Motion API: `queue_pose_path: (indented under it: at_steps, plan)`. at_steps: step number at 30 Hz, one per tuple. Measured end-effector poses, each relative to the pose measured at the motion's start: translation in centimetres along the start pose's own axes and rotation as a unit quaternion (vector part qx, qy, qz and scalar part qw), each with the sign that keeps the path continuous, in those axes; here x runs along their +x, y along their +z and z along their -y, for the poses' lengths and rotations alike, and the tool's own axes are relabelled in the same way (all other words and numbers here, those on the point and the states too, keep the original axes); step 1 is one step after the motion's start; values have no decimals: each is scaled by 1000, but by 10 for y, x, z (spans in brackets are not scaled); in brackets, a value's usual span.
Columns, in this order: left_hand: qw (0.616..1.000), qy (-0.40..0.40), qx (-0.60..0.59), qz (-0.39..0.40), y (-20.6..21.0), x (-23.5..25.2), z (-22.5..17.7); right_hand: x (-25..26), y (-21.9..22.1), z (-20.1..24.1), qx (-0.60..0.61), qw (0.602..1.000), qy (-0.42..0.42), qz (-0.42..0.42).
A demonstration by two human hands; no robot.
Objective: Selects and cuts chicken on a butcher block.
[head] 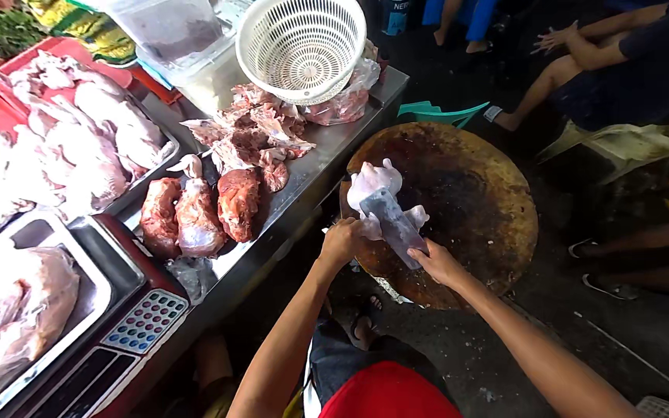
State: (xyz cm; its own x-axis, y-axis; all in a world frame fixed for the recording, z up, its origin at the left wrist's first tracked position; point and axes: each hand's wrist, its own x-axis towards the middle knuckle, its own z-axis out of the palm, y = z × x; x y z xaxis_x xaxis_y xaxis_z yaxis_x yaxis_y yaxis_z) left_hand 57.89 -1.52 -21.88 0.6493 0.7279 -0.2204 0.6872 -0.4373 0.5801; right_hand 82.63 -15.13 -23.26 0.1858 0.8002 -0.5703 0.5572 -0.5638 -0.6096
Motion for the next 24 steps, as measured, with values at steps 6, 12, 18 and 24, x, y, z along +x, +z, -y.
queue_pose_path:
  at_steps: [6,12,18,24]
  plan:
    - [996,67,47,-34,17,-11,1,12,7,50,-55,998,-16,-14]
    - [991,59,82,-91,32,-19,-1,17,12,41,-87,996,-14,-31]
    - [984,85,80,-136,35,-15,0,39,22,57,-34,997,-26,-58]
    - [985,55,79,-146,-2,-26,24,-17,3,-37,-115,989,2,88]
